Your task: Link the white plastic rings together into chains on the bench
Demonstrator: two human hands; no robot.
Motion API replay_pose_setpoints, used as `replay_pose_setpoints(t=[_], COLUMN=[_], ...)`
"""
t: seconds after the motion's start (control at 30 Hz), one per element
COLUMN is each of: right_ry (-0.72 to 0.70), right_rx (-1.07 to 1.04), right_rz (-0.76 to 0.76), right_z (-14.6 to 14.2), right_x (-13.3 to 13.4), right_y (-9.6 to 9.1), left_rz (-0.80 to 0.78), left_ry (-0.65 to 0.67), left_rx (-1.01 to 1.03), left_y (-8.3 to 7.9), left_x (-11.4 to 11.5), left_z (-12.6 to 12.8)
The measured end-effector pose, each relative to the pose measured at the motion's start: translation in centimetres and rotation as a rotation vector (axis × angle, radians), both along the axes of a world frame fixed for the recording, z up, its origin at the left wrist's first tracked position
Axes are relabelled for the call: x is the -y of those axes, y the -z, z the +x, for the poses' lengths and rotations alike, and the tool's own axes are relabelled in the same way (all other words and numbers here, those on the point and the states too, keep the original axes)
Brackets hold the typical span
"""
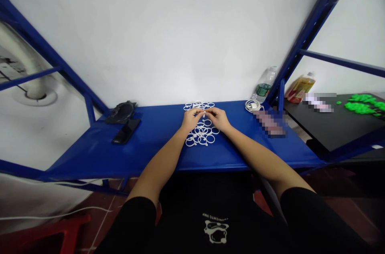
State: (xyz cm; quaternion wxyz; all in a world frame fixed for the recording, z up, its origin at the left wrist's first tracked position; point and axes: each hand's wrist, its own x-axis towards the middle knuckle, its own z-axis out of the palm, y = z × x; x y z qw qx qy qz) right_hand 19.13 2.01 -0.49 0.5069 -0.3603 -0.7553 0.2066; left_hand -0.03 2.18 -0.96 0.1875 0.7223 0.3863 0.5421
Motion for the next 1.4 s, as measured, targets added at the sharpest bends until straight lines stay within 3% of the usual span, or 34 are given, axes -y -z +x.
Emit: replay_pose_setpoints(t=[0.3,0.5,0.67,0.8,0.93,1.07,1.17,1.27,1.4], right_ry=[0.033,0.021,0.043,0.143,0.178,0.166,0.208,0.186,0.019], right_rx=[0.001,-0.001,0.041,0.339,0.653,0.790,0.759,0.639,0.181], right_rz=[0.035,-0.057,-0.119,-0.091,-0.147,-0.142,-0.134,-0.157,-0.262], right_z=[0.0,-0.3,1.0,2.8,3.7,3.8,4.1,4.2,3.0], right_x=[0.0,-0.1,-2.4,-6.1,-8.7,-9.1,-8.5,-7.7,-6.1], right_y=[0.3,0.4,0.3,0.1,0.0,0.4,0.6,0.4,-0.2], left_rz=[0.065,0.048,0.090,0.083,0.000,-0.102,-0.157,-0.201,-0.430], left_ry=[-0.043,-0.077,-0.090,-0.026,-0.105,-0.191,-0.230,-0.189,-0.021], left_rx=[-0.114,-0.173,-0.295,-0.328,-0.289,-0.252,-0.220,-0.098,0.256], left_y=[-0.2,-0.4,-0.8,-0.5,0.2,0.7,1.1,1.3,0.8], left_x=[0.2,0.3,0.0,-0.6,-1.1,-1.4,-1.6,-2.1,-2.8], left_z=[0.2,0.1,-0.8,-1.5,-2.0,-2.5,-2.7,-2.5,-2.2])
